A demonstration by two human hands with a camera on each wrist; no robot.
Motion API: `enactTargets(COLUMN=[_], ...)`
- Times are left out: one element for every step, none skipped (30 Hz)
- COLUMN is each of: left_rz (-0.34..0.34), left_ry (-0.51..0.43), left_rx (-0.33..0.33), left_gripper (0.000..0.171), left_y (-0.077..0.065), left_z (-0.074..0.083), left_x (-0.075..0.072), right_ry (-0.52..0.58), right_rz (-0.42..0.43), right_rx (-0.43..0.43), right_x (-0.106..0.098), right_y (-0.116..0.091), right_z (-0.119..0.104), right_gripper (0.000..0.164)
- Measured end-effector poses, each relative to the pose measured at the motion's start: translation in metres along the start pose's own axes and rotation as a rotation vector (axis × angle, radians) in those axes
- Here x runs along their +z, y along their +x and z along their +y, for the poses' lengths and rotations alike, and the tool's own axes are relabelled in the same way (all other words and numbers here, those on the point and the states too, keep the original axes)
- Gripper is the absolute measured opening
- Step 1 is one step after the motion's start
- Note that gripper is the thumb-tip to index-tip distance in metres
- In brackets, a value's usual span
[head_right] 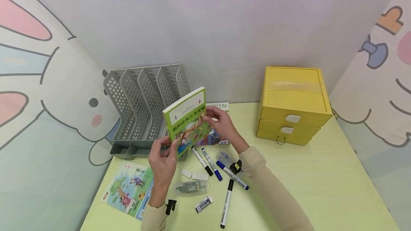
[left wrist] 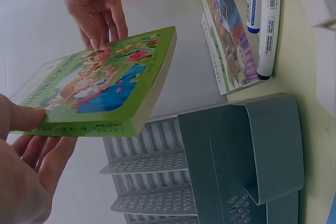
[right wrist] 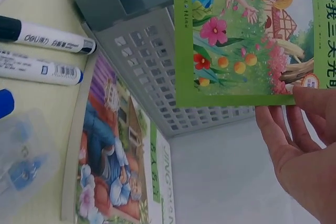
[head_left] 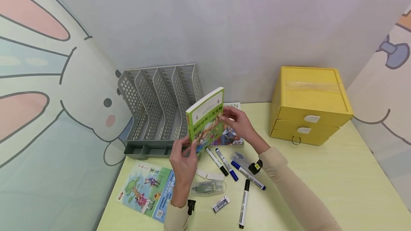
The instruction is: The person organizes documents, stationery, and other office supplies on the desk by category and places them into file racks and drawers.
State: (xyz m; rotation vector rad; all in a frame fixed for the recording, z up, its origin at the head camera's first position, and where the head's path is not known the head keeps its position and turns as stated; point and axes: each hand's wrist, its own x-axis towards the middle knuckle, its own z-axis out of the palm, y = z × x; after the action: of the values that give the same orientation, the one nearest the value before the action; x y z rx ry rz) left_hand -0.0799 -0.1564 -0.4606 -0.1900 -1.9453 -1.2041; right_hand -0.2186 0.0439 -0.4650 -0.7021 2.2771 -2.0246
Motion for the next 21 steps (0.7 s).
enactTargets(left_rz=[0.005,0.011,0.016,0.024,0.032,0.039,0.049,0.059,0.071,0.082,0.093,0.104,0.114,0.124,0.134,0.143,0.152,0.162,0.171,0.181,0.190], left_ry=[0.004,0.010,0.013,0.018,0.029,0.036,0.043,0.047,0.053,0.054,0.053,0.049,0.046,0.044,0.042,0.038,0.039,0.041,0.040,0.040,0.040], left_rx=[-0.003,-0.006,-0.011,-0.015,-0.022,-0.027,-0.030,-0.031,-0.029,-0.026,-0.024,-0.021,-0.020,-0.021,-0.023,-0.029,-0.037,-0.045,-0.052,-0.056,-0.060], left_gripper=[0.025,0.025,0.025,0.025,0.024,0.023,0.023,0.022,0.022,0.022,0.021,0.021,0.020,0.020,0.019,0.019,0.018,0.018,0.017,0.017,0.017], left_y=[0.001,0.002,0.003,0.003,0.004,0.005,0.007,0.008,0.010,0.012,0.014,0.017,0.020,0.023,0.025,0.027,0.029,0.031,0.032,0.033,0.034], left_z=[0.000,-0.001,-0.001,-0.002,-0.002,-0.002,-0.003,-0.002,-0.001,0.000,0.003,0.006,0.010,0.014,0.017,0.021,0.024,0.025,0.026,0.025,0.025], left_x=[0.000,-0.001,-0.001,-0.001,-0.002,-0.002,-0.002,-0.002,-0.003,-0.003,-0.004,-0.005,-0.006,-0.008,-0.009,-0.010,-0.012,-0.013,-0.014,-0.015,-0.016], right_ry=[0.003,0.006,0.007,0.015,0.019,0.025,0.031,0.038,0.041,0.046,0.048,0.055,0.064,0.071,0.067,0.064,0.074,0.077,0.072,0.073,0.074], right_rz=[0.009,0.016,0.019,0.022,0.022,0.021,0.018,0.012,0.008,0.003,0.000,-0.004,-0.008,-0.013,-0.015,-0.019,-0.026,-0.034,-0.042,-0.051,-0.058], right_rx=[0.001,-0.001,-0.002,0.004,0.011,0.020,0.033,0.047,0.064,0.081,0.094,0.106,0.119,0.125,0.133,0.141,0.150,0.157,0.164,0.169,0.185], right_x=[0.002,0.003,0.005,0.006,0.007,0.008,0.009,0.010,0.010,0.012,0.013,0.014,0.016,0.018,0.021,0.024,0.027,0.030,0.034,0.037,0.041], right_y=[0.001,0.002,0.003,0.003,0.004,0.004,0.003,0.003,0.002,0.002,0.001,0.000,-0.001,-0.002,-0.002,-0.003,-0.003,-0.003,-0.004,-0.004,-0.004], right_z=[0.000,-0.001,-0.001,0.000,0.000,0.001,0.003,0.004,0.006,0.007,0.008,0.010,0.011,0.013,0.013,0.015,0.016,0.018,0.019,0.021,0.022], right_gripper=[0.036,0.036,0.036,0.036,0.035,0.035,0.035,0.035,0.034,0.035,0.034,0.034,0.034,0.034,0.033,0.032,0.031,0.030,0.029,0.029,0.029])
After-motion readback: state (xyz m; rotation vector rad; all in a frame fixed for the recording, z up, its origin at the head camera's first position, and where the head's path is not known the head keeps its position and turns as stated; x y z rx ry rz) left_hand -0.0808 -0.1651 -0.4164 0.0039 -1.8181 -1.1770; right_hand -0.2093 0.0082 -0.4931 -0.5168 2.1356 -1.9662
